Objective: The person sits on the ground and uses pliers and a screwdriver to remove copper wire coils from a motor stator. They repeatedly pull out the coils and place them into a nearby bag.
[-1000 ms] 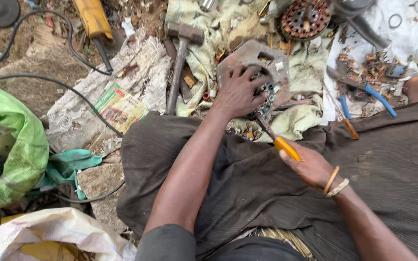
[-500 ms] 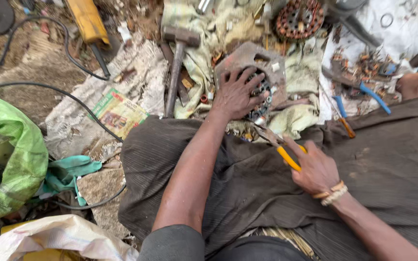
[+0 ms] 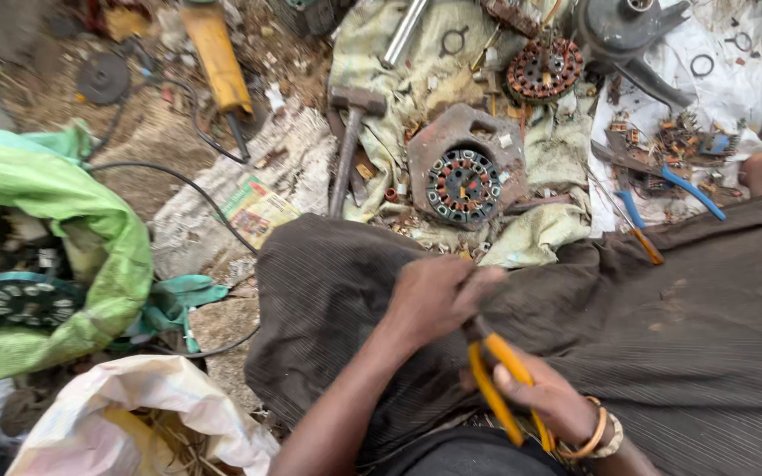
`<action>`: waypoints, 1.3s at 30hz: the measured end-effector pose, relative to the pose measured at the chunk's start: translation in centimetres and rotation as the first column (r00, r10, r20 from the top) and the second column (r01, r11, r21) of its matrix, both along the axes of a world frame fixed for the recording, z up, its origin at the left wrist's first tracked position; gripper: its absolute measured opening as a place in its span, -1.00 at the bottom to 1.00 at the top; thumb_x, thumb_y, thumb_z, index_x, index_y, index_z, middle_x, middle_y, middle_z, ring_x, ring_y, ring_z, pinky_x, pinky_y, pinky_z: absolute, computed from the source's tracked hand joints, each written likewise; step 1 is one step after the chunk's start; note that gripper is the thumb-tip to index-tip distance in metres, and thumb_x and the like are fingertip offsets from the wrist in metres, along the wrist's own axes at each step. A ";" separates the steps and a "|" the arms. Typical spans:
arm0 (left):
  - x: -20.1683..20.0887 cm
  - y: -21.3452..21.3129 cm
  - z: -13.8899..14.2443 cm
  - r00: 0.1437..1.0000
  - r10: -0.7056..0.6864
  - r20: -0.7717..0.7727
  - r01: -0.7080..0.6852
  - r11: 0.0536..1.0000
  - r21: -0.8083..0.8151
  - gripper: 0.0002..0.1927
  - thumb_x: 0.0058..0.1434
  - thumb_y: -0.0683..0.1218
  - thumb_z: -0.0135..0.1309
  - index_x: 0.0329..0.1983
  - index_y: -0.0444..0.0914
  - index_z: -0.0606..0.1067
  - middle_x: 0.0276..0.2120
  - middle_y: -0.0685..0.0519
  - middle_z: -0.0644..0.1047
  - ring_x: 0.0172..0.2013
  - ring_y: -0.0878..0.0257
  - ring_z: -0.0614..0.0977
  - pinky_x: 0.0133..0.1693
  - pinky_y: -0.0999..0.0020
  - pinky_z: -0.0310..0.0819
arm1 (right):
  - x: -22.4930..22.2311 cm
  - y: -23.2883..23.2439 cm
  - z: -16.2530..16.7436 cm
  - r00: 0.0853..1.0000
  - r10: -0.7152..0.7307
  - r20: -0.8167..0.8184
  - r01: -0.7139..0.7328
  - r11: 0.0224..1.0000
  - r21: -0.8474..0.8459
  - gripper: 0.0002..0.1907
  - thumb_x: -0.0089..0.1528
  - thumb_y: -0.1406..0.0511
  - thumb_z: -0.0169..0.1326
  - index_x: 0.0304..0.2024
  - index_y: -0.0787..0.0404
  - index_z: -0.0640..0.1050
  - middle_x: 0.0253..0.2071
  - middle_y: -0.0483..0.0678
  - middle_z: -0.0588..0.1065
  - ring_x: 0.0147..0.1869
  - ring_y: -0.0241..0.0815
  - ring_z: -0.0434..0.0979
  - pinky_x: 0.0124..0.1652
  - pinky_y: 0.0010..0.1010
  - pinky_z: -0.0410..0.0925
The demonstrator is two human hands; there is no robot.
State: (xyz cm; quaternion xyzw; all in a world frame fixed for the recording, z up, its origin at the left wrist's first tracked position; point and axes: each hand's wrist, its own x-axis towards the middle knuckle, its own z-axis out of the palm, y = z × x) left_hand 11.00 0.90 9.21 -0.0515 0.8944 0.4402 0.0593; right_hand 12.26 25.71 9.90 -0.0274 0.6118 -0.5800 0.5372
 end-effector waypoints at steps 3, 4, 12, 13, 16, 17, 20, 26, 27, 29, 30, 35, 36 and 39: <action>5.6 -3.8 3.9 0.817 0.180 -0.547 -0.252 0.966 -0.060 -0.87 0.38 -0.10 0.08 -0.19 -0.13 0.64 -0.29 0.06 0.68 -0.30 0.19 0.72 -0.26 0.31 0.61 | 0.2 -1.0 0.6 0.978 0.208 0.028 -0.204 0.974 -0.102 -0.23 0.25 -0.02 0.03 0.40 0.24 0.31 0.30 -0.02 0.48 0.39 -0.18 0.40 0.31 -0.33 0.19; 7.9 -5.7 5.5 0.830 0.264 -0.492 -0.375 0.916 -0.140 -0.91 0.34 -0.08 0.15 -0.26 -0.10 0.65 -0.33 0.09 0.67 -0.38 0.22 0.71 -0.36 0.33 0.60 | 0.1 -1.2 0.7 0.956 0.292 0.025 -0.285 0.947 -0.148 -0.22 0.26 -0.04 0.02 0.42 0.23 0.30 0.30 -0.01 0.49 0.41 -0.15 0.40 0.33 -0.32 0.20; 16.8 -14.9 6.0 0.234 0.870 -0.433 -0.800 -0.081 -0.594 -0.84 0.31 -0.02 0.18 -0.14 -0.19 0.62 -0.18 0.00 0.64 -0.18 0.10 0.64 -0.17 0.23 0.52 | -2.6 -0.1 -0.5 0.997 -0.023 0.078 0.028 0.997 -0.066 -0.23 0.25 0.01 0.00 0.45 0.15 0.23 0.17 0.13 0.55 0.21 0.04 0.61 0.10 -0.15 0.39; 16.2 -14.6 5.2 0.227 0.887 -0.403 -0.792 -0.072 -0.606 -0.82 0.31 -0.02 0.19 -0.13 -0.20 0.62 -0.16 -0.01 0.63 -0.16 0.08 0.63 -0.14 0.22 0.51 | -2.9 0.1 -0.8 0.994 -0.081 0.075 0.081 0.997 -0.003 -0.22 0.24 0.02 -0.02 0.48 0.05 0.19 0.17 0.12 0.55 0.19 0.02 0.62 0.03 -0.15 0.39; 14.3 -14.0 5.0 0.246 0.900 -0.359 -0.783 -0.033 -0.620 -0.76 0.30 0.00 0.20 -0.08 -0.23 0.61 -0.10 -0.04 0.62 -0.08 0.04 0.61 -0.07 0.19 0.49 | -3.7 0.9 -2.0 0.959 -0.225 0.172 0.248 0.961 -0.126 -0.29 0.30 0.10 -0.03 0.47 0.13 0.17 0.16 0.21 0.53 0.20 0.09 0.60 0.16 -0.10 0.41; 13.7 -14.0 5.7 0.262 0.897 -0.356 -0.778 -0.022 -0.628 -0.74 0.29 0.01 0.20 -0.07 -0.24 0.60 -0.08 -0.05 0.62 -0.05 0.02 0.60 -0.05 0.17 0.48 | -3.7 1.1 -2.4 0.940 -0.273 0.206 0.292 0.954 -0.065 -0.31 0.29 0.13 -0.03 0.45 0.11 0.19 0.15 0.20 0.52 0.18 0.10 0.60 0.12 -0.06 0.43; 11.3 -13.9 8.9 0.410 0.707 -0.577 -0.879 0.137 -0.457 -0.67 0.28 0.03 0.21 -0.02 -0.27 0.59 -0.03 -0.08 0.60 0.02 -0.02 0.57 0.02 0.14 0.45 | -4.1 1.5 -3.7 0.896 -0.382 0.228 0.378 0.924 0.064 -0.37 0.29 0.18 -0.05 0.41 0.12 0.24 0.13 0.17 0.51 0.12 0.12 0.60 0.04 0.02 0.48; 1.0 -7.1 11.2 0.918 0.222 -0.328 -0.281 0.949 -0.145 -0.54 0.26 0.08 0.23 0.06 -0.34 0.57 0.08 -0.14 0.58 0.18 -0.11 0.52 0.16 0.07 0.39 | -4.9 0.7 -5.6 0.845 -0.458 0.274 0.462 0.885 0.055 -0.49 0.32 0.16 -0.04 0.28 0.21 0.34 0.10 0.20 0.54 0.11 0.15 0.59 0.03 -0.04 0.50; -2.5 -5.6 9.2 0.950 0.123 -0.288 -0.175 0.971 -0.165 -0.47 0.25 0.08 0.25 0.13 -0.37 0.52 0.09 -0.20 0.55 0.19 -0.19 0.44 0.14 -0.02 0.32 | -5.0 0.6 -5.7 0.858 -0.451 0.247 0.459 0.888 0.030 -0.48 0.35 0.13 -0.02 0.28 0.25 0.36 0.11 0.21 0.53 0.13 0.14 0.56 0.06 -0.06 0.47; -7.8 -3.6 3.9 0.956 -0.048 -0.288 -0.010 0.980 -0.197 -0.42 0.21 0.04 0.22 0.20 -0.41 0.45 0.13 -0.28 0.50 0.17 -0.24 0.40 0.14 -0.06 0.27 | -5.9 1.3 -5.3 0.943 -0.303 -0.138 0.318 0.943 0.097 -0.44 0.35 0.05 0.00 0.27 0.27 0.40 0.16 0.20 0.51 0.21 0.11 0.51 0.12 -0.09 0.41; -10.0 -2.9 0.8 0.929 -0.109 -0.354 0.044 0.981 -0.186 -0.43 0.23 0.00 0.19 0.21 -0.43 0.44 0.12 -0.30 0.50 0.15 -0.28 0.40 0.12 -0.07 0.27 | -6.5 2.1 -5.0 0.879 -0.090 -0.468 0.222 0.946 0.235 -0.40 0.34 0.01 0.00 0.27 0.26 0.41 0.20 0.17 0.49 0.27 0.09 0.48 0.16 -0.09 0.38; -13.0 -1.1 -10.2 0.979 0.064 -0.193 -0.092 0.985 -0.145 -0.73 0.41 -0.04 0.02 0.03 -0.31 0.52 -0.15 -0.19 0.60 -0.02 -0.18 0.55 0.02 -0.13 0.32 | -14.1 9.2 -3.5 0.524 0.461 -0.716 0.256 0.717 0.649 -0.35 0.28 -0.09 -0.01 0.26 0.16 0.46 0.24 0.13 0.47 0.31 0.16 0.43 0.19 -0.03 0.31; -13.0 -1.1 -10.9 0.969 0.052 -0.243 -0.105 0.972 -0.208 -0.75 0.39 -0.04 0.04 -0.03 -0.32 0.52 -0.20 -0.18 0.61 -0.08 -0.17 0.57 -0.02 -0.14 0.31 | -16.2 10.8 -3.6 0.490 0.511 -0.706 0.293 0.666 0.686 -0.38 0.31 -0.07 -0.01 0.26 0.15 0.45 0.25 0.15 0.46 0.31 0.20 0.43 0.17 0.00 0.32; -14.0 -1.6 -11.1 0.917 -0.020 -0.398 -0.094 0.959 -0.267 -0.80 0.38 -0.07 0.04 -0.14 -0.34 0.51 -0.28 -0.17 0.60 -0.16 -0.20 0.59 -0.13 -0.07 0.38 | -21.1 13.5 -5.5 0.705 0.543 -0.455 0.252 0.408 0.878 -0.47 0.32 0.01 0.03 0.28 0.05 0.49 0.21 0.16 0.53 0.28 0.21 0.51 0.20 0.02 0.38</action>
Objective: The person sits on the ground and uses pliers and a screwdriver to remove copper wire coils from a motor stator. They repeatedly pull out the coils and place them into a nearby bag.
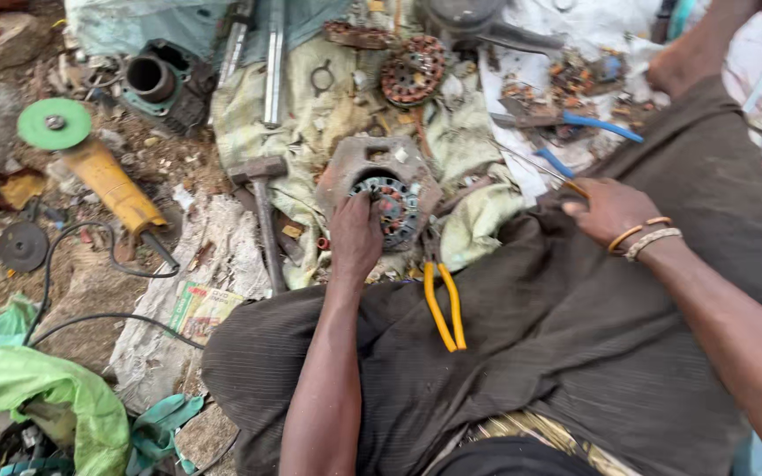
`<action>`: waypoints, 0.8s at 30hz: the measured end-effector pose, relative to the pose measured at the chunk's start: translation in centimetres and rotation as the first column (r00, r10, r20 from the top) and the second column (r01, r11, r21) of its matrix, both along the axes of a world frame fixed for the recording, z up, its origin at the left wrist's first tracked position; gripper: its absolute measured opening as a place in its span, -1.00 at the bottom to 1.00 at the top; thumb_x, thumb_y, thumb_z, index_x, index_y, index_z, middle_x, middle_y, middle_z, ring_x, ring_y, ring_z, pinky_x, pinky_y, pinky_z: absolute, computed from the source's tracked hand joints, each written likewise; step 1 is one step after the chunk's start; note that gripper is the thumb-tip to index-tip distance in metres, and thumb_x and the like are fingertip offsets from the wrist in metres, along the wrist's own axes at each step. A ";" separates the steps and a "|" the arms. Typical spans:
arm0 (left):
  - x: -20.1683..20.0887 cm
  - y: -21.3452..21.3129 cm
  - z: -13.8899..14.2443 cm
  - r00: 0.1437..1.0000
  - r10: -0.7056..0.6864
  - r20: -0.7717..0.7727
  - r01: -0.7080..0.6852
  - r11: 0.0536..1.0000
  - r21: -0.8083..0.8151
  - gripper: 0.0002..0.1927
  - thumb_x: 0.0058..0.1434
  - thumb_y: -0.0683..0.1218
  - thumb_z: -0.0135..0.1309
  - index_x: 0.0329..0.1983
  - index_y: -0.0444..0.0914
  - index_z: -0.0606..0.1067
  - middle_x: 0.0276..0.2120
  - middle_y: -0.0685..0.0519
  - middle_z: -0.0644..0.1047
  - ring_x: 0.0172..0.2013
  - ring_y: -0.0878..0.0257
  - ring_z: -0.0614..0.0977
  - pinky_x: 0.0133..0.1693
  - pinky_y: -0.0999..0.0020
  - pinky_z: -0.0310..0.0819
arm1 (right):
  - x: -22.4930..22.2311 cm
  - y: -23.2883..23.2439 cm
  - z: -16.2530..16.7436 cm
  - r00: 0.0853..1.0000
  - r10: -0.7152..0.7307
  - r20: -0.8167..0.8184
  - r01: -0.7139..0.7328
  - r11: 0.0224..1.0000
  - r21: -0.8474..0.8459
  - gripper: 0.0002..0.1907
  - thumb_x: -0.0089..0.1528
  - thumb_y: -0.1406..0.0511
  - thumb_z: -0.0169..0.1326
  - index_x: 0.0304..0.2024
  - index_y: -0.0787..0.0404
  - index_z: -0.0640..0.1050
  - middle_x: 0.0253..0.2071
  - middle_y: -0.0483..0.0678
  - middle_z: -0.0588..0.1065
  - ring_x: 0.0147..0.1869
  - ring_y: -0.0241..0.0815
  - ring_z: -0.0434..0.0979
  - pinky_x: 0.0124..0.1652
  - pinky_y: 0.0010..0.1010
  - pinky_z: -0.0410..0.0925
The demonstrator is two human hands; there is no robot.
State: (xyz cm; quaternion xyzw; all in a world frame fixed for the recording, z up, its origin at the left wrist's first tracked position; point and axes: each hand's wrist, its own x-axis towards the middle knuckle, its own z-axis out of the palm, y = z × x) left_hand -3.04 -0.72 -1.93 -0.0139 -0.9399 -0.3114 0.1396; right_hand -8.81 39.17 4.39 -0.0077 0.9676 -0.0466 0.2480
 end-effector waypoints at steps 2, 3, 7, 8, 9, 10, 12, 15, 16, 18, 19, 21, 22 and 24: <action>-1.7 -0.8 0.6 0.952 0.042 0.303 -0.100 0.979 0.175 -0.68 0.47 0.02 0.05 -0.19 -0.36 0.51 -0.36 -0.22 0.57 -0.27 -0.20 0.58 -0.22 -0.06 0.38 | -1.8 0.2 -2.0 0.998 -0.036 0.045 0.030 0.993 0.116 -0.48 0.33 0.03 0.07 0.29 0.04 0.48 0.18 0.22 0.53 0.24 0.27 0.52 0.18 0.05 0.39; -2.6 -1.2 0.9 0.893 0.034 0.448 -0.162 0.954 0.251 -0.61 0.51 0.07 0.05 -0.21 -0.37 0.52 -0.40 -0.25 0.55 -0.32 -0.20 0.57 -0.26 -0.05 0.37 | -2.1 -0.1 -3.0 0.998 -0.039 0.045 0.033 0.991 0.133 -0.44 0.30 0.05 0.08 0.33 0.01 0.43 0.22 0.22 0.48 0.24 0.28 0.50 0.15 0.06 0.39; -6.1 -1.8 0.8 0.918 0.281 0.280 -0.362 0.882 0.303 -0.62 0.23 0.15 0.16 -0.30 -0.28 0.58 -0.39 -0.07 0.65 -0.36 0.03 0.66 -0.26 0.06 0.50 | -1.5 -1.8 -5.8 0.996 -0.051 0.070 0.036 0.978 0.207 -0.39 0.28 0.07 0.11 0.34 0.09 0.36 0.26 0.22 0.43 0.25 0.31 0.47 0.11 0.08 0.39; -6.7 -1.7 0.5 0.906 0.322 0.274 -0.405 0.847 0.344 -0.63 0.28 0.16 0.11 -0.28 -0.25 0.59 -0.37 -0.04 0.66 -0.34 0.08 0.67 -0.24 0.10 0.52 | -1.4 -1.9 -6.1 0.995 -0.064 0.070 0.047 0.972 0.229 -0.40 0.30 0.06 0.12 0.31 0.15 0.38 0.25 0.23 0.46 0.26 0.31 0.48 0.12 0.09 0.39; -7.1 -1.7 0.1 0.892 0.363 0.270 -0.446 0.808 0.385 -0.62 0.32 0.18 0.06 -0.27 -0.22 0.60 -0.35 -0.01 0.66 -0.32 0.14 0.68 -0.22 0.13 0.54 | -1.3 -2.0 -6.3 0.997 -0.066 0.028 0.058 0.970 0.235 -0.42 0.30 0.06 0.11 0.32 0.12 0.39 0.24 0.22 0.44 0.27 0.30 0.46 0.14 0.11 0.36; -7.2 -1.6 -0.2 0.901 0.332 0.279 -0.433 0.730 0.529 -0.60 0.35 0.20 0.04 -0.27 -0.21 0.60 -0.35 0.01 0.65 -0.31 0.17 0.68 -0.20 0.15 0.58 | -1.3 -1.9 -6.3 0.998 -0.066 -0.010 0.066 0.968 0.243 -0.43 0.31 0.07 0.10 0.32 0.08 0.40 0.24 0.21 0.43 0.28 0.30 0.44 0.16 0.14 0.34; -7.2 -1.6 -0.9 0.921 0.263 0.286 -0.384 0.504 0.774 -0.54 0.39 0.25 0.00 -0.27 -0.21 0.59 -0.35 0.04 0.64 -0.28 0.24 0.67 -0.16 0.19 0.66 | -1.6 -1.8 -6.2 0.995 -0.068 -0.069 0.084 0.964 0.251 -0.48 0.32 0.09 0.09 0.31 0.04 0.44 0.23 0.21 0.41 0.29 0.31 0.43 0.18 0.17 0.31; -6.7 -1.9 -1.2 0.938 0.071 0.340 -0.330 0.493 0.805 -0.46 0.40 0.29 -0.08 -0.26 -0.22 0.65 -0.40 0.03 0.65 -0.35 0.23 0.66 -0.21 0.21 0.58 | -1.9 -1.6 -5.8 0.990 -0.070 -0.126 0.098 0.967 0.233 -0.51 0.31 0.12 0.11 0.28 0.03 0.47 0.22 0.22 0.40 0.26 0.33 0.43 0.15 0.18 0.31; -6.6 -2.0 -1.1 0.937 0.071 0.342 -0.318 0.578 0.751 -0.44 0.40 0.30 -0.09 -0.27 -0.22 0.67 -0.39 0.04 0.65 -0.34 0.24 0.67 -0.19 0.22 0.57 | -2.0 -1.7 -5.7 0.988 -0.071 -0.135 0.101 0.968 0.231 -0.49 0.28 0.12 0.14 0.28 0.05 0.46 0.21 0.23 0.40 0.25 0.34 0.42 0.14 0.19 0.30; -6.4 -2.2 -0.7 0.935 0.072 0.346 -0.287 0.728 0.623 -0.40 0.42 0.31 -0.13 -0.28 -0.21 0.70 -0.39 0.06 0.67 -0.32 0.26 0.69 -0.16 0.26 0.56 | -1.9 -2.0 -5.6 0.989 -0.058 -0.139 0.091 0.966 0.243 -0.46 0.25 0.12 0.18 0.26 0.10 0.46 0.20 0.22 0.40 0.25 0.33 0.43 0.14 0.19 0.30; -6.2 -2.3 -0.4 0.946 0.057 0.320 -0.256 0.738 0.624 -0.40 0.40 0.31 -0.12 -0.27 -0.22 0.70 -0.37 0.04 0.66 -0.32 0.24 0.69 -0.18 0.25 0.56 | -1.8 -2.2 -5.6 0.990 -0.046 -0.133 0.079 0.963 0.258 -0.45 0.24 0.12 0.20 0.25 0.14 0.46 0.20 0.22 0.42 0.26 0.32 0.44 0.15 0.18 0.31; -5.8 -2.5 0.4 0.965 0.029 0.260 -0.190 0.762 0.619 -0.39 0.37 0.32 -0.11 -0.26 -0.24 0.70 -0.34 0.01 0.65 -0.32 0.21 0.67 -0.23 0.24 0.54 | -1.6 -2.5 -5.5 0.993 -0.041 -0.113 0.069 0.964 0.255 -0.48 0.25 0.12 0.21 0.23 0.11 0.49 0.21 0.20 0.42 0.29 0.29 0.44 0.19 0.15 0.32; -5.4 -2.5 0.8 0.954 -0.005 0.300 -0.181 0.790 0.587 -0.41 0.38 0.31 -0.10 -0.22 -0.24 0.70 -0.33 -0.02 0.63 -0.33 0.17 0.64 -0.25 0.21 0.50 | -1.5 -2.6 -5.5 0.994 -0.055 -0.097 0.077 0.967 0.243 -0.51 0.26 0.12 0.20 0.22 0.06 0.50 0.22 0.20 0.42 0.30 0.29 0.44 0.21 0.13 0.32; -4.4 -2.7 1.5 0.925 -0.062 0.375 -0.155 0.840 0.520 -0.44 0.38 0.28 -0.08 -0.15 -0.24 0.70 -0.31 -0.07 0.59 -0.33 0.09 0.58 -0.29 0.15 0.41 | -1.4 -2.9 -5.3 0.994 -0.081 -0.073 0.095 0.971 0.220 -0.52 0.26 0.13 0.19 0.20 0.10 0.49 0.23 0.23 0.40 0.28 0.31 0.45 0.19 0.09 0.34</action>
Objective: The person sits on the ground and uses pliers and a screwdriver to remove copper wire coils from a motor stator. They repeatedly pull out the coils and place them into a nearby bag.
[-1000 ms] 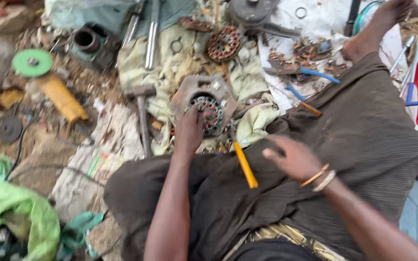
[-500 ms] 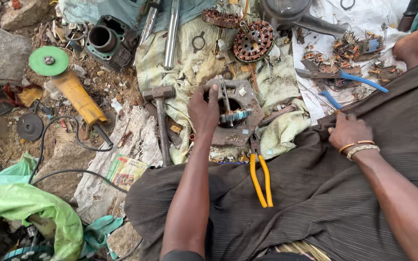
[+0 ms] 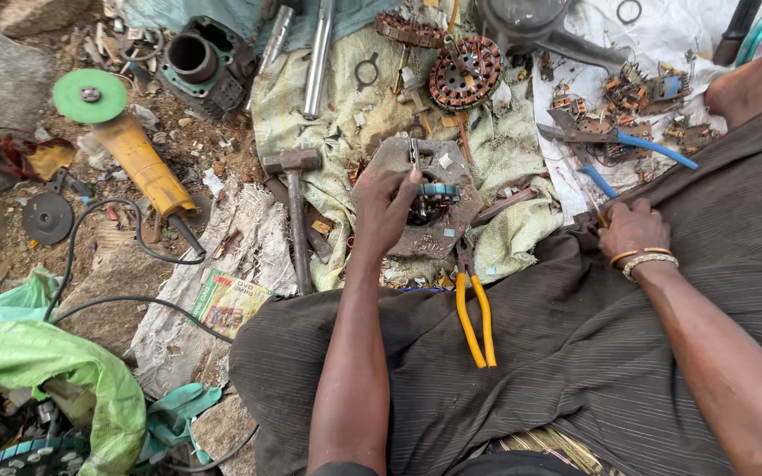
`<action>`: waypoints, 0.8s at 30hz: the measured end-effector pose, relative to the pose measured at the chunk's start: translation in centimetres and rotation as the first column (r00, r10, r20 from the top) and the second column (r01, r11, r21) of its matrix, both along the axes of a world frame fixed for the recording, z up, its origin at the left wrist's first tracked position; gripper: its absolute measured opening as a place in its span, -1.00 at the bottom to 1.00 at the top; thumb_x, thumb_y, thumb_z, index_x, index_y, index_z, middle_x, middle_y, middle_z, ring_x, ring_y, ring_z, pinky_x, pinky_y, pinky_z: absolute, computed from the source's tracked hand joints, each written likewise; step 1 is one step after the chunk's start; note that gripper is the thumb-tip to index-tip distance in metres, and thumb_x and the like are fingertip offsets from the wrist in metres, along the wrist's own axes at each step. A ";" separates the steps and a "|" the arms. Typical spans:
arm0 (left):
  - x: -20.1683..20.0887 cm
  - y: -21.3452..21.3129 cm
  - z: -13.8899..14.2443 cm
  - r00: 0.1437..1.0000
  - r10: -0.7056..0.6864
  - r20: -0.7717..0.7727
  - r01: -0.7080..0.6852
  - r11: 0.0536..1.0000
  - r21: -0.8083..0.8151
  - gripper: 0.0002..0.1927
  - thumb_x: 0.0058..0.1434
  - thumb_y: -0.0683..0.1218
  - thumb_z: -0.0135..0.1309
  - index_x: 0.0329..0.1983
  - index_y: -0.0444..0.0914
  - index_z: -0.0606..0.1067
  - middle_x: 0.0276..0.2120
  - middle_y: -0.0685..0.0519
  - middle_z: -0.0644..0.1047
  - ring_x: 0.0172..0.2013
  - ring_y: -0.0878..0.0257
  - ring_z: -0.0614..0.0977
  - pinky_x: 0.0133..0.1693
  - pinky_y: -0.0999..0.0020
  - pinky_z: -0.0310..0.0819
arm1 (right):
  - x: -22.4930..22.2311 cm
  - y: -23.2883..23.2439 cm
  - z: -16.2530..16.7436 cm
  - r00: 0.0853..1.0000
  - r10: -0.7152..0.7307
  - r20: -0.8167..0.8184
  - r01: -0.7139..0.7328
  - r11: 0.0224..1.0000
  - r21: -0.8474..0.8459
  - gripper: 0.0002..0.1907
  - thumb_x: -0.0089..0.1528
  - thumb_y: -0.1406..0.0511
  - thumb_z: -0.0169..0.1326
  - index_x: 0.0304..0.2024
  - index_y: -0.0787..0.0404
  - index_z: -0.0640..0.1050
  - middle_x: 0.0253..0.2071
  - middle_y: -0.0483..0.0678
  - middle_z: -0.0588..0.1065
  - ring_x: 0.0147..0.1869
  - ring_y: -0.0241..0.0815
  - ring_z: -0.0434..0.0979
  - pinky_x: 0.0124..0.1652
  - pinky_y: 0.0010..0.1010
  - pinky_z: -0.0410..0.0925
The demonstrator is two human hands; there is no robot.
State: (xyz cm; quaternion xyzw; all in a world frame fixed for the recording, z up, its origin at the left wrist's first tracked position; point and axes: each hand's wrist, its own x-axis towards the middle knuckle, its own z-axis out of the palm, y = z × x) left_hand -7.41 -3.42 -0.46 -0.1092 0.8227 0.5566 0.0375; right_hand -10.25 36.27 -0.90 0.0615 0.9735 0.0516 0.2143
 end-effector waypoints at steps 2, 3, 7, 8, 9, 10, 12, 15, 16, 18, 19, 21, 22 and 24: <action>1.2 0.0 0.4 0.998 -0.059 -0.003 0.059 0.997 -0.040 -0.43 0.36 0.30 -0.08 -0.15 -0.22 0.70 -0.18 -0.02 0.64 -0.25 0.14 0.64 -0.20 0.18 0.51 | 0.0 -0.2 0.4 0.999 -0.025 0.028 0.026 0.999 -0.031 -0.45 0.24 0.14 0.21 0.16 0.31 0.44 0.23 0.29 0.39 0.23 0.35 0.47 0.11 0.08 0.38; 1.8 0.1 0.5 0.996 -0.091 0.001 0.091 0.994 -0.059 -0.42 0.35 0.31 -0.08 -0.15 -0.21 0.71 -0.11 0.01 0.66 -0.20 0.16 0.66 -0.16 0.20 0.56 | 0.0 -0.2 0.6 0.997 -0.075 0.022 0.076 0.995 -0.060 -0.47 0.28 0.15 0.17 0.18 0.31 0.42 0.16 0.34 0.44 0.19 0.37 0.50 0.11 0.08 0.38; 3.5 1.8 0.0 0.973 0.148 -0.179 -0.173 0.976 -0.131 -0.36 0.36 0.33 -0.09 0.18 -0.25 0.51 0.13 -0.20 0.46 0.09 0.06 0.52 0.03 0.11 0.49 | 1.2 -0.1 2.9 0.985 -0.168 -0.034 0.160 0.971 -0.178 -0.58 0.40 0.21 0.03 0.24 0.28 0.41 -0.05 0.36 0.57 0.05 0.39 0.59 0.08 0.11 0.41; 3.6 2.3 -0.3 0.989 0.089 -0.116 -0.096 0.993 -0.063 -0.35 0.38 0.34 -0.12 0.25 -0.22 0.48 0.18 -0.19 0.45 0.15 0.05 0.50 0.11 0.08 0.42 | 1.6 -0.3 3.9 0.984 -0.167 -0.060 0.151 0.966 -0.210 -0.61 0.42 0.23 -0.01 0.25 0.26 0.42 -0.08 0.34 0.59 0.02 0.38 0.61 0.06 0.12 0.42; 3.8 2.7 -0.6 0.998 0.026 -0.060 -0.025 1.000 0.009 -0.33 0.40 0.34 -0.15 0.32 -0.19 0.45 0.22 -0.18 0.44 0.21 0.04 0.47 0.19 0.04 0.34 | 2.4 -0.5 5.0 0.983 -0.062 -0.174 0.017 0.969 -0.248 -0.62 0.43 0.25 -0.02 0.26 0.26 0.44 -0.06 0.31 0.58 0.00 0.35 0.61 0.02 0.11 0.41; 3.9 3.1 -0.9 0.988 -0.020 -0.156 0.015 0.999 -0.033 -0.34 0.41 0.34 -0.19 0.30 -0.18 0.47 0.20 -0.15 0.47 0.22 0.03 0.48 0.21 0.05 0.36 | 3.7 -0.8 6.2 0.958 0.038 -0.285 -0.118 0.955 -0.271 -0.63 0.43 0.26 -0.04 0.26 0.26 0.45 -0.04 0.28 0.58 -0.01 0.32 0.61 -0.01 0.11 0.41; 4.1 3.6 -1.6 0.935 -0.121 -0.332 0.082 0.989 -0.127 -0.36 0.44 0.33 -0.25 0.26 -0.16 0.52 0.17 -0.10 0.54 0.23 0.03 0.50 0.24 0.08 0.38 | 6.6 -1.8 8.4 0.929 0.063 -0.365 -0.194 0.923 -0.334 -0.64 0.44 0.23 -0.04 0.24 0.22 0.50 -0.05 0.20 0.59 -0.07 0.22 0.62 -0.07 0.04 0.42; 4.2 3.7 -2.3 0.909 -0.108 -0.403 0.057 0.989 -0.136 -0.42 0.44 0.30 -0.25 0.16 -0.12 0.57 0.11 -0.07 0.59 0.22 0.01 0.54 0.25 0.05 0.39 | 11.1 -4.5 9.8 0.941 -0.107 -0.321 -0.067 0.872 -0.485 -0.62 0.42 0.11 0.01 0.19 0.13 0.58 -0.11 0.08 0.64 -0.17 0.03 0.66 -0.11 -0.13 0.47; 4.2 3.7 -2.4 0.925 -0.085 -0.370 0.035 0.990 -0.140 -0.47 0.46 0.28 -0.21 0.13 -0.13 0.58 0.10 -0.07 0.60 0.21 0.00 0.55 0.23 0.06 0.42 | 12.4 -5.4 10.0 0.939 -0.137 -0.317 -0.056 0.845 -0.531 -0.60 0.38 0.09 0.05 0.17 0.12 0.59 -0.11 0.07 0.64 -0.17 -0.02 0.67 -0.13 -0.18 0.47; 4.4 3.4 -2.1 0.950 -0.039 -0.310 -0.008 0.989 -0.149 -0.55 0.49 0.24 -0.13 0.06 -0.14 0.58 0.09 -0.05 0.62 0.20 -0.02 0.57 0.20 0.07 0.47 | 13.8 -6.6 10.1 0.944 -0.161 -0.289 -0.041 0.811 -0.583 -0.59 0.34 0.08 0.10 0.16 0.11 0.60 -0.10 0.05 0.65 -0.17 -0.08 0.68 -0.15 -0.25 0.48; 4.5 3.2 -1.7 0.965 -0.020 -0.260 -0.035 0.978 -0.204 -0.59 0.54 0.20 -0.14 0.09 -0.14 0.57 0.10 -0.04 0.60 0.19 0.02 0.57 0.22 0.11 0.48 | 14.1 -7.0 10.0 0.951 -0.152 -0.270 -0.039 0.804 -0.593 -0.59 0.33 0.10 0.11 0.16 0.11 0.60 -0.09 0.05 0.65 -0.16 -0.10 0.68 -0.15 -0.28 0.48; 4.9 2.6 -0.6 0.986 0.023 -0.164 -0.075 0.946 -0.315 -0.66 0.64 0.12 -0.15 0.16 -0.14 0.53 0.12 -0.01 0.56 0.18 0.10 0.59 0.26 0.18 0.50 | 14.2 -7.4 9.9 0.956 -0.162 -0.246 -0.027 0.785 -0.620 -0.61 0.33 0.12 0.12 0.15 0.12 0.60 -0.08 0.04 0.65 -0.15 -0.12 0.69 -0.15 -0.31 0.48; 5.3 2.0 0.1 0.992 -0.096 -0.082 0.052 0.902 -0.429 -0.63 0.44 0.00 -0.07 0.24 -0.14 0.51 0.17 -0.05 0.52 0.21 0.01 0.52 0.22 0.07 0.45 | 14.1 -7.4 9.8 0.956 -0.173 -0.238 -0.019 0.771 -0.637 -0.61 0.32 0.13 0.13 0.14 0.12 0.60 -0.09 0.04 0.65 -0.14 -0.12 0.69 -0.15 -0.32 0.49; 6.1 0.8 1.5 0.948 -0.298 0.111 0.301 0.734 -0.609 -0.25 0.03 -0.24 0.08 0.40 -0.15 0.46 0.29 -0.11 0.44 0.26 -0.16 0.39 0.14 -0.13 0.35 | 13.8 -7.2 9.8 0.953 -0.185 -0.240 -0.022 0.748 -0.663 -0.62 0.32 0.14 0.13 0.13 0.13 0.60 -0.09 0.04 0.65 -0.13 -0.13 0.70 -0.15 -0.34 0.49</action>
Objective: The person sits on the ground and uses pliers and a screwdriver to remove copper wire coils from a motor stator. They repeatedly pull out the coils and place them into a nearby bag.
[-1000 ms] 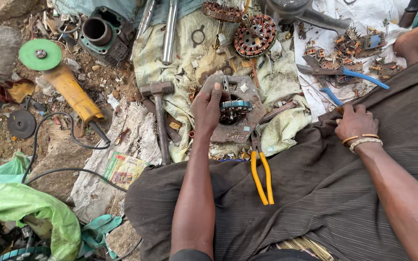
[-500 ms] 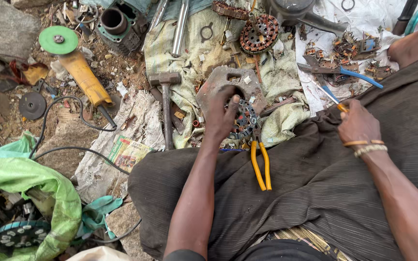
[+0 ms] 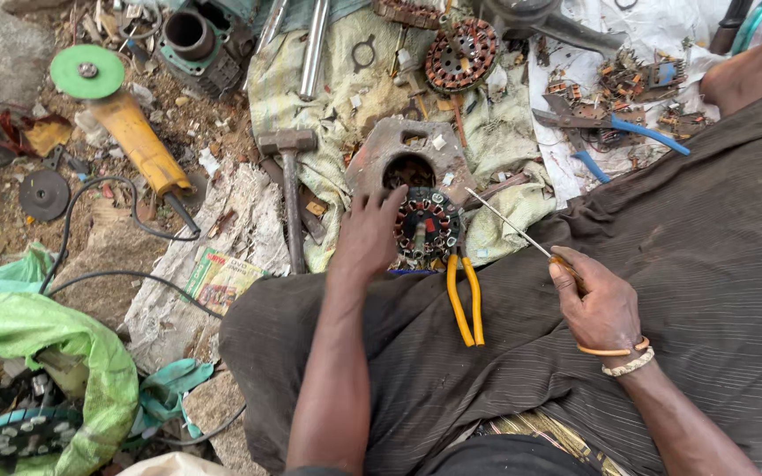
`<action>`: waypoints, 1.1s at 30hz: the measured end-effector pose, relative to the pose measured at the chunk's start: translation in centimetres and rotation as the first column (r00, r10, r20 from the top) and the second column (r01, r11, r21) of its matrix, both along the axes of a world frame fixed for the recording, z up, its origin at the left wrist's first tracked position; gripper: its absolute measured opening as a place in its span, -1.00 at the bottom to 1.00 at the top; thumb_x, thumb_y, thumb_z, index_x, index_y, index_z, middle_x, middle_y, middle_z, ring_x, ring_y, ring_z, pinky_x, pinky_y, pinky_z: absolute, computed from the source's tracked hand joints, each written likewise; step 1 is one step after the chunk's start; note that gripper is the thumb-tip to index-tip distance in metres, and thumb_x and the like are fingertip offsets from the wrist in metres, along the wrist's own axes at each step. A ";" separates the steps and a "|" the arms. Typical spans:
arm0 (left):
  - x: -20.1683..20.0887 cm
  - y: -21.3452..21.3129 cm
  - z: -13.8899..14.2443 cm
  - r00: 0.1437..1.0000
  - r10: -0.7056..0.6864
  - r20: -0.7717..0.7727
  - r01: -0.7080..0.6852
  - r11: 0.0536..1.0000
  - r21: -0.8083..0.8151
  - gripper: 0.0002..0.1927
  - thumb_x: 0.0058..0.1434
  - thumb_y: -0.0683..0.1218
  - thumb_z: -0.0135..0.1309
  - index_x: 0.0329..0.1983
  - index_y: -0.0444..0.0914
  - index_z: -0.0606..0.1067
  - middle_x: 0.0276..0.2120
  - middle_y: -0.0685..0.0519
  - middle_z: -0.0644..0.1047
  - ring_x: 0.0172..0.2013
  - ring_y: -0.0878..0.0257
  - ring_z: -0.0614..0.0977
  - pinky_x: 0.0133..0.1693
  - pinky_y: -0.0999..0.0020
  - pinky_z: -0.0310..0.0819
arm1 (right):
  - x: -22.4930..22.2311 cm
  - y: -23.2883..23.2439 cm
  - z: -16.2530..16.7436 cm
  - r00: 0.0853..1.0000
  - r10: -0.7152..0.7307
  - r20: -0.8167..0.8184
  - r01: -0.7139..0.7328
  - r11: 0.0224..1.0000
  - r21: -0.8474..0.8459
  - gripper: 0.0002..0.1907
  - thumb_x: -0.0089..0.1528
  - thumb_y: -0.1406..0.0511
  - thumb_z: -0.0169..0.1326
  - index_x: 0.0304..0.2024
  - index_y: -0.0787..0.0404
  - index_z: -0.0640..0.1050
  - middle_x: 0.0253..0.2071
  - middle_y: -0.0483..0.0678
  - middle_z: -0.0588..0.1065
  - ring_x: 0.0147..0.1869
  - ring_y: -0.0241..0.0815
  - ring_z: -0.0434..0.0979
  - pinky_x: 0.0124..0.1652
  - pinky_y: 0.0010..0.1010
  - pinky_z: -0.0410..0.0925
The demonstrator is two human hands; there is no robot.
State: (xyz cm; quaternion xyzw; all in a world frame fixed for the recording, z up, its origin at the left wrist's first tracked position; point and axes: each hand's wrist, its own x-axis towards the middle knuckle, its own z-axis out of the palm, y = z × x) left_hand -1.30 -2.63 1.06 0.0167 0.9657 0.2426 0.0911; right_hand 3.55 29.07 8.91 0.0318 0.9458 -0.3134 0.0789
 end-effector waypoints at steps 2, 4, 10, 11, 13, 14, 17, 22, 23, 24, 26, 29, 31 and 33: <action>0.4 -0.7 0.9 0.995 -0.076 -0.072 0.084 0.989 0.125 -0.07 -0.26 0.00 0.34 0.33 -0.18 0.50 0.30 -0.20 0.34 0.31 -0.30 0.29 0.17 -0.29 0.25 | -0.1 0.1 0.1 1.000 -0.008 -0.010 0.008 1.000 -0.014 -0.63 0.32 0.16 0.14 0.13 0.13 0.60 -0.07 0.04 0.65 -0.12 -0.14 0.70 -0.15 -0.36 0.49; 0.2 -0.8 1.0 0.984 -0.121 -0.127 0.147 0.965 0.217 -0.19 -0.22 0.10 0.39 0.19 -0.16 0.55 0.30 -0.20 0.35 0.31 -0.29 0.28 0.19 -0.28 0.23 | 0.0 0.1 0.2 0.999 0.018 -0.044 -0.020 0.999 -0.046 -0.62 0.32 0.15 0.13 0.15 0.13 0.60 -0.07 0.03 0.64 -0.13 -0.16 0.69 -0.16 -0.37 0.48; -3.4 1.3 -1.6 0.981 0.117 -0.157 -0.044 0.913 0.405 -0.67 0.47 0.13 0.03 -0.01 -0.22 0.54 0.08 -0.12 0.57 0.13 -0.03 0.57 0.16 0.05 0.45 | 0.2 -1.1 1.1 0.994 0.068 -0.086 -0.067 0.998 0.019 -0.61 0.30 0.07 0.17 0.09 0.09 0.64 -0.25 -0.03 0.64 -0.30 -0.20 0.63 -0.27 -0.36 0.45; -3.9 1.7 -2.0 0.968 0.161 -0.191 -0.065 0.900 0.432 -0.63 0.48 0.14 -0.02 -0.01 -0.26 0.51 0.02 -0.15 0.57 0.07 -0.06 0.59 0.11 0.04 0.46 | 0.0 -1.3 1.4 0.987 0.097 -0.130 -0.095 0.995 0.022 -0.60 0.30 0.06 0.16 0.08 0.10 0.65 -0.26 -0.04 0.63 -0.30 -0.21 0.62 -0.27 -0.36 0.44; -4.6 2.0 -2.6 0.965 0.219 -0.145 -0.131 0.880 0.456 -0.58 0.49 0.17 -0.12 -0.03 -0.29 0.46 -0.13 -0.19 0.58 -0.06 -0.12 0.61 -0.02 -0.01 0.44 | -0.4 -1.6 2.1 0.989 0.123 -0.079 -0.113 0.986 0.121 -0.61 0.27 0.04 0.17 0.06 0.05 0.67 -0.31 -0.06 0.63 -0.35 -0.19 0.61 -0.30 -0.35 0.44; -4.7 2.1 -2.7 0.972 0.226 -0.059 -0.176 0.874 0.453 -0.55 0.49 0.19 -0.16 -0.05 -0.29 0.44 -0.20 -0.21 0.58 -0.12 -0.16 0.62 -0.09 -0.05 0.42 | -0.6 -1.7 2.5 0.990 0.129 -0.050 -0.119 0.978 0.169 -0.61 0.26 0.03 0.17 0.05 0.03 0.68 -0.33 -0.07 0.63 -0.37 -0.17 0.60 -0.32 -0.34 0.44; -4.7 2.0 -2.6 0.972 0.232 -0.017 -0.193 0.847 0.496 -0.48 0.46 0.26 -0.25 -0.09 -0.29 0.41 -0.33 -0.22 0.58 -0.25 -0.22 0.62 -0.23 -0.10 0.40 | -1.2 -2.0 3.8 0.986 0.166 0.033 -0.169 0.951 0.259 -0.59 0.24 -0.01 0.13 0.06 -0.06 0.68 -0.37 -0.11 0.63 -0.40 -0.17 0.61 -0.35 -0.33 0.46; -4.5 1.9 -2.0 0.977 0.209 -0.032 -0.163 0.844 0.511 -0.42 0.44 0.33 -0.33 -0.12 -0.23 0.46 -0.35 -0.14 0.63 -0.29 -0.15 0.66 -0.27 -0.06 0.42 | -2.3 -2.6 5.9 0.941 0.338 0.027 -0.327 0.884 0.333 -0.60 0.24 -0.04 0.08 -0.01 -0.08 0.69 -0.33 -0.12 0.65 -0.35 -0.09 0.63 -0.37 -0.28 0.45; -4.5 1.9 -1.9 0.977 0.212 -0.029 -0.165 0.832 0.529 -0.40 0.43 0.34 -0.34 -0.12 -0.21 0.47 -0.35 -0.11 0.64 -0.30 -0.11 0.68 -0.28 -0.04 0.44 | -2.4 -2.8 6.2 0.929 0.369 0.010 -0.354 0.883 0.309 -0.60 0.23 -0.04 0.08 -0.03 -0.06 0.70 -0.31 -0.12 0.65 -0.35 -0.08 0.64 -0.38 -0.27 0.45; -4.6 2.0 -1.9 0.976 0.215 -0.027 -0.165 0.820 0.549 -0.39 0.42 0.35 -0.36 -0.12 -0.20 0.49 -0.35 -0.07 0.66 -0.31 -0.08 0.69 -0.28 -0.02 0.46 | -2.5 -3.1 6.4 0.928 0.372 -0.001 -0.350 0.876 0.331 -0.61 0.24 -0.04 0.07 -0.03 -0.07 0.70 -0.32 -0.13 0.65 -0.36 -0.08 0.63 -0.39 -0.27 0.45; -4.8 2.1 -1.8 0.976 0.219 -0.017 -0.177 0.832 0.526 -0.39 0.42 0.35 -0.38 -0.12 -0.20 0.48 -0.35 -0.01 0.68 -0.32 -0.05 0.70 -0.28 -0.01 0.47 | -2.3 -3.7 6.5 0.929 0.369 -0.018 -0.336 0.863 0.378 -0.61 0.26 -0.04 0.05 -0.02 -0.08 0.70 -0.35 -0.14 0.64 -0.38 -0.09 0.62 -0.41 -0.27 0.43; -4.9 2.2 -1.8 0.972 0.232 -0.020 -0.192 0.847 0.496 -0.39 0.44 0.33 -0.38 -0.13 -0.21 0.48 -0.35 0.03 0.68 -0.32 -0.04 0.69 -0.27 0.00 0.47 | -1.5 -4.4 6.2 0.947 0.318 0.049 -0.304 0.834 0.460 -0.63 0.26 -0.03 0.08 0.00 -0.11 0.69 -0.43 -0.15 0.61 -0.44 -0.10 0.60 -0.46 -0.26 0.42; -5.0 2.2 -1.9 0.971 0.238 -0.008 -0.201 0.839 0.506 -0.40 0.45 0.32 -0.37 -0.15 -0.21 0.48 -0.36 0.03 0.68 -0.33 -0.03 0.69 -0.26 0.00 0.48 | -0.9 -4.5 5.9 0.955 0.297 0.020 -0.272 0.841 0.467 -0.65 0.26 -0.01 0.10 0.00 -0.11 0.70 -0.47 -0.14 0.59 -0.48 -0.11 0.57 -0.46 -0.26 0.41; -5.0 2.1 -1.9 0.969 0.245 0.013 -0.212 0.810 0.546 -0.40 0.43 0.32 -0.36 -0.17 -0.22 0.48 -0.36 0.05 0.69 -0.34 0.00 0.71 -0.26 0.02 0.49 | -0.5 -4.3 5.8 0.959 0.285 -0.008 -0.252 0.859 0.445 -0.66 0.26 0.01 0.12 -0.01 -0.09 0.70 -0.49 -0.14 0.58 -0.50 -0.13 0.55 -0.46 -0.27 0.40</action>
